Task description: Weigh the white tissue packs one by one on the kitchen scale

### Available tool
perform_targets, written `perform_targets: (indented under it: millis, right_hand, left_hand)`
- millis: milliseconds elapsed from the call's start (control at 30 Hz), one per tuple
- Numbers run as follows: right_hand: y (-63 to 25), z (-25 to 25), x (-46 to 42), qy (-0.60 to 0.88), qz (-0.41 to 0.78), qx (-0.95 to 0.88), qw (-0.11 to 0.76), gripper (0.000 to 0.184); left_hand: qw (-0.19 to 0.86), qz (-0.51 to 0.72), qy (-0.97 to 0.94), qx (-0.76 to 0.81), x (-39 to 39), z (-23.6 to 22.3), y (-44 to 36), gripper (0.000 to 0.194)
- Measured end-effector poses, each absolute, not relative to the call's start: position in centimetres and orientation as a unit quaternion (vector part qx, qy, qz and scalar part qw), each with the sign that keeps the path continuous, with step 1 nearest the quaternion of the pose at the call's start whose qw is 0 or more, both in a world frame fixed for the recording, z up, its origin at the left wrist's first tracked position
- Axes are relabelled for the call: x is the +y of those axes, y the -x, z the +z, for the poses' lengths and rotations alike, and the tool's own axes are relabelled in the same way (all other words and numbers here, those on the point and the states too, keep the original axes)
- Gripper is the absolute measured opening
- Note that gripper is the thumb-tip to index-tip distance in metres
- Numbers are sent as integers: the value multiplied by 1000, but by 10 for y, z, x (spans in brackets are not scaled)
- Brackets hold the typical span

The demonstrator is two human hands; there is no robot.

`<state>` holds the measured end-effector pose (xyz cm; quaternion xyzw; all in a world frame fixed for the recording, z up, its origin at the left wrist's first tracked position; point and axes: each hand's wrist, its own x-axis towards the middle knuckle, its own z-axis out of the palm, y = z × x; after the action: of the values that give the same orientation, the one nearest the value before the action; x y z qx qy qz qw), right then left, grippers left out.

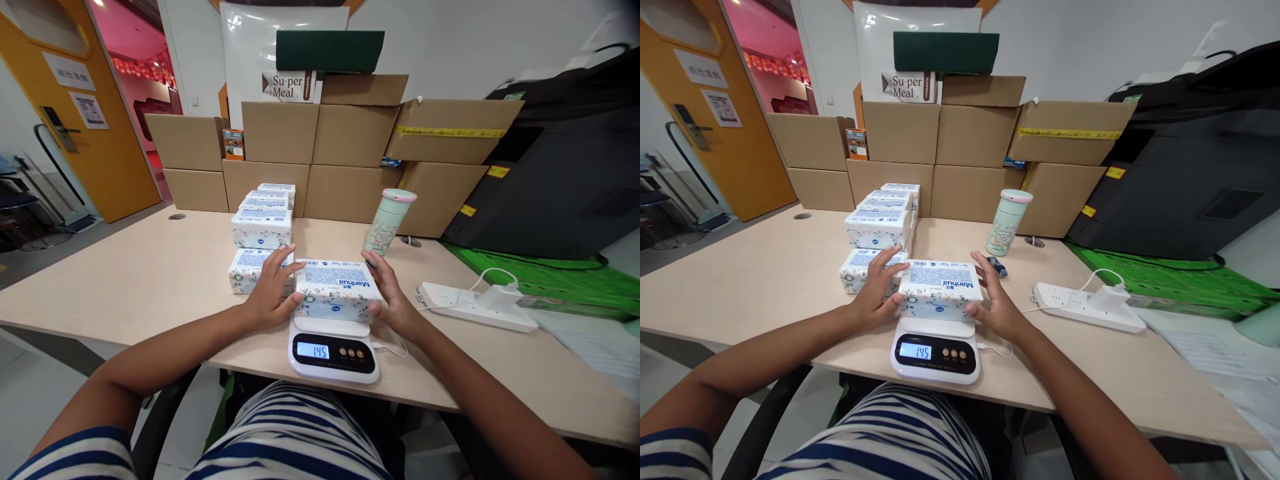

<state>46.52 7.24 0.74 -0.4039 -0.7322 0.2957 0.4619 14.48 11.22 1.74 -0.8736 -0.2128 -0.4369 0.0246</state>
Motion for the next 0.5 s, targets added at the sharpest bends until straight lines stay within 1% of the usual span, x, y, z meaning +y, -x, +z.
perform_targets:
  millis: [100, 167, 333, 400, 500]
  right_hand:
    - [-460, 11, 68, 448, 281, -738, 418, 130]
    - [-459, 14, 67, 463, 261, -743, 406, 129]
    - [-457, 13, 66, 501, 255, -728, 393, 107]
    - [-454, 7, 64, 506, 246, -716, 412, 101]
    - [-447, 1, 64, 486, 201, -715, 461, 92]
  left_hand:
    - [2, -405, 888, -218, 110, 10, -148, 68]
    - [-3, -384, 897, -218, 109, 7, -149, 78]
    - [5, -360, 902, -236, 105, -1, -148, 88]
    - [17, -381, 896, -229, 103, -4, -149, 90]
    - [54, -444, 875, -185, 102, -1, -150, 90]
